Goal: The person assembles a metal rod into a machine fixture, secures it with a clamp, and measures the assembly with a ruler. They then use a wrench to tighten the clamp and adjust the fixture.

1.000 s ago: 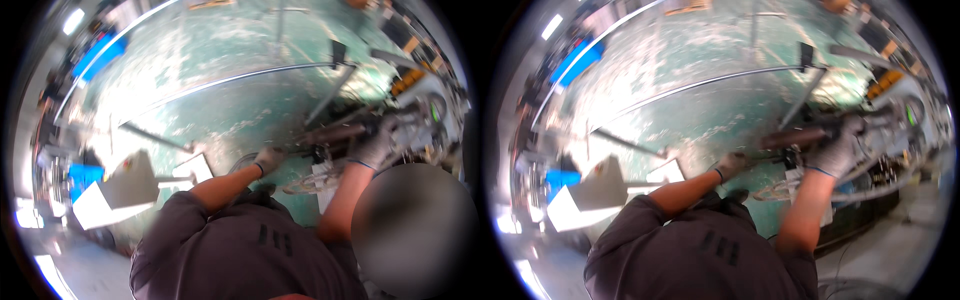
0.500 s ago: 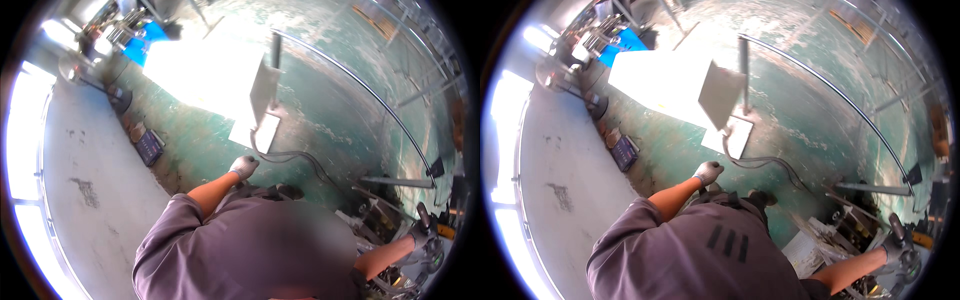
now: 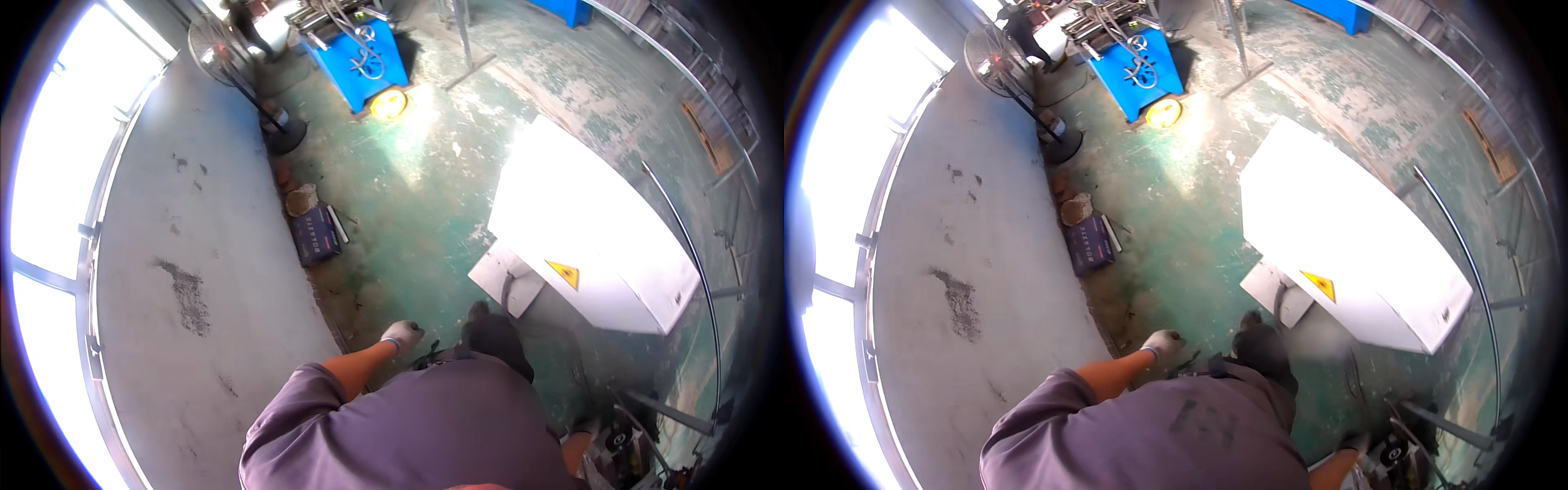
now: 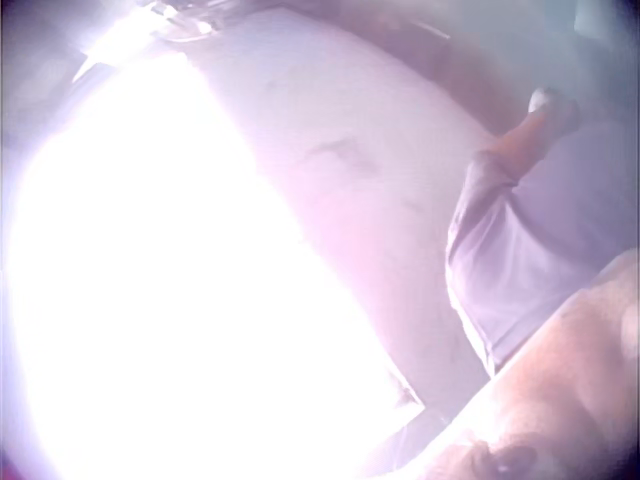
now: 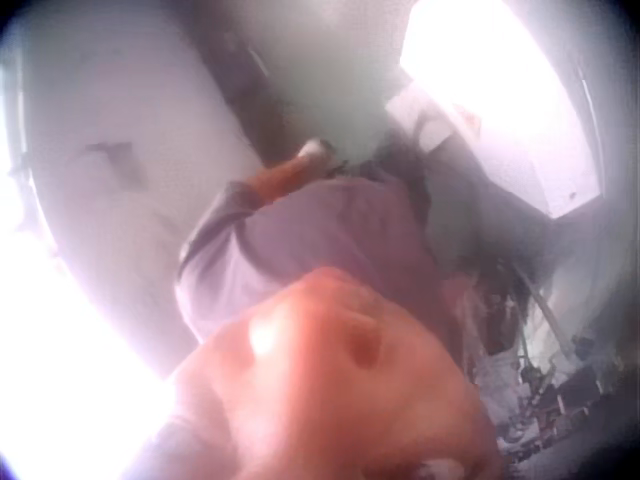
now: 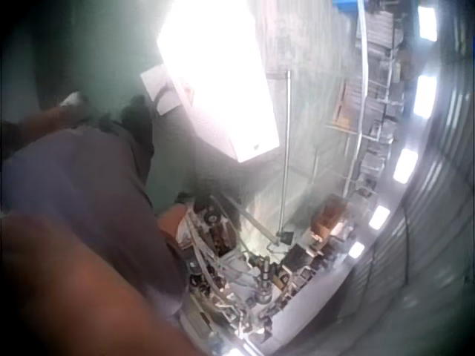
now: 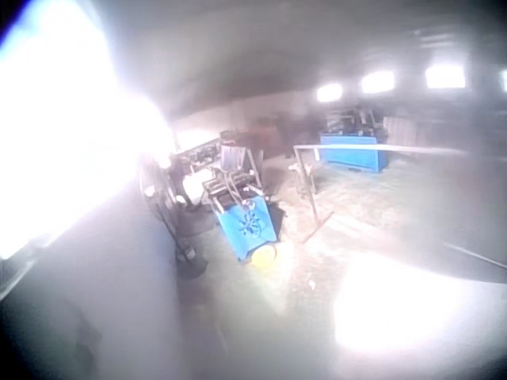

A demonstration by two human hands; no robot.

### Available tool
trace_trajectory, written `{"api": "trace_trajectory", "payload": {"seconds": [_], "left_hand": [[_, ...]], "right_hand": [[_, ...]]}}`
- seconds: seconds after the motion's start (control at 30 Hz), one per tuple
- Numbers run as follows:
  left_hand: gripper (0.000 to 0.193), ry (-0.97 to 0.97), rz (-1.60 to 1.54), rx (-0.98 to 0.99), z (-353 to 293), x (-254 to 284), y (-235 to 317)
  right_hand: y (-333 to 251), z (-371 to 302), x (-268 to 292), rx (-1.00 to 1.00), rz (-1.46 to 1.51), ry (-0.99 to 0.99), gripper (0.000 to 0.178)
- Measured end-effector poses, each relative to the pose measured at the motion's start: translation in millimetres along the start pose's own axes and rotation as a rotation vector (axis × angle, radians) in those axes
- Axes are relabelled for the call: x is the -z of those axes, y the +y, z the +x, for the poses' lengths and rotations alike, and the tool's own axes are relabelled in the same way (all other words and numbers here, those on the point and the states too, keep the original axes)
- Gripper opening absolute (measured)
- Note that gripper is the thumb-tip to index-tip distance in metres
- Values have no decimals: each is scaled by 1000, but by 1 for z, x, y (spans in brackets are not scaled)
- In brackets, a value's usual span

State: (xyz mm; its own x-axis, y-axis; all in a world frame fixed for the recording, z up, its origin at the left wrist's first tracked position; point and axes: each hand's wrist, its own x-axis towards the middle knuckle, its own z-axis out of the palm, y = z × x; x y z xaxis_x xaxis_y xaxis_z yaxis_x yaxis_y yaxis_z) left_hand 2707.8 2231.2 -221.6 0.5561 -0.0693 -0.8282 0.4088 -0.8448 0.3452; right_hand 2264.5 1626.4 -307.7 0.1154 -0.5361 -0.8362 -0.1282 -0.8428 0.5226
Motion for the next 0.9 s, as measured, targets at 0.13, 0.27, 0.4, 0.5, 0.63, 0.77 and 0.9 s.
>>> {"api": "trace_trajectory", "payload": {"seconds": [0.13,0.27,0.4,0.5,0.63,0.77,0.9], "left_hand": [[47,85,32,-131,51,53,28],[46,57,91,-149,86,133,63],[42,40,396,-202,108,244,80],[38,245,59,-104,145,316,62],[43,250,-124,18,259,362,-5],[43,157,177,-156,308,423,-6],[40,82,344,-153,369,516,58]], "right_hand": [[-156,-7,149,634,-393,364,34],[-229,11,321,665,126,389,28],[-285,-11,433,501,1670,-108,18],[-313,-30,486,559,2103,-267,17],[-341,-31,510,620,2328,-369,24],[-393,-56,537,234,2621,-324,26],[-464,-117,567,-19,2510,-229,26]]}}
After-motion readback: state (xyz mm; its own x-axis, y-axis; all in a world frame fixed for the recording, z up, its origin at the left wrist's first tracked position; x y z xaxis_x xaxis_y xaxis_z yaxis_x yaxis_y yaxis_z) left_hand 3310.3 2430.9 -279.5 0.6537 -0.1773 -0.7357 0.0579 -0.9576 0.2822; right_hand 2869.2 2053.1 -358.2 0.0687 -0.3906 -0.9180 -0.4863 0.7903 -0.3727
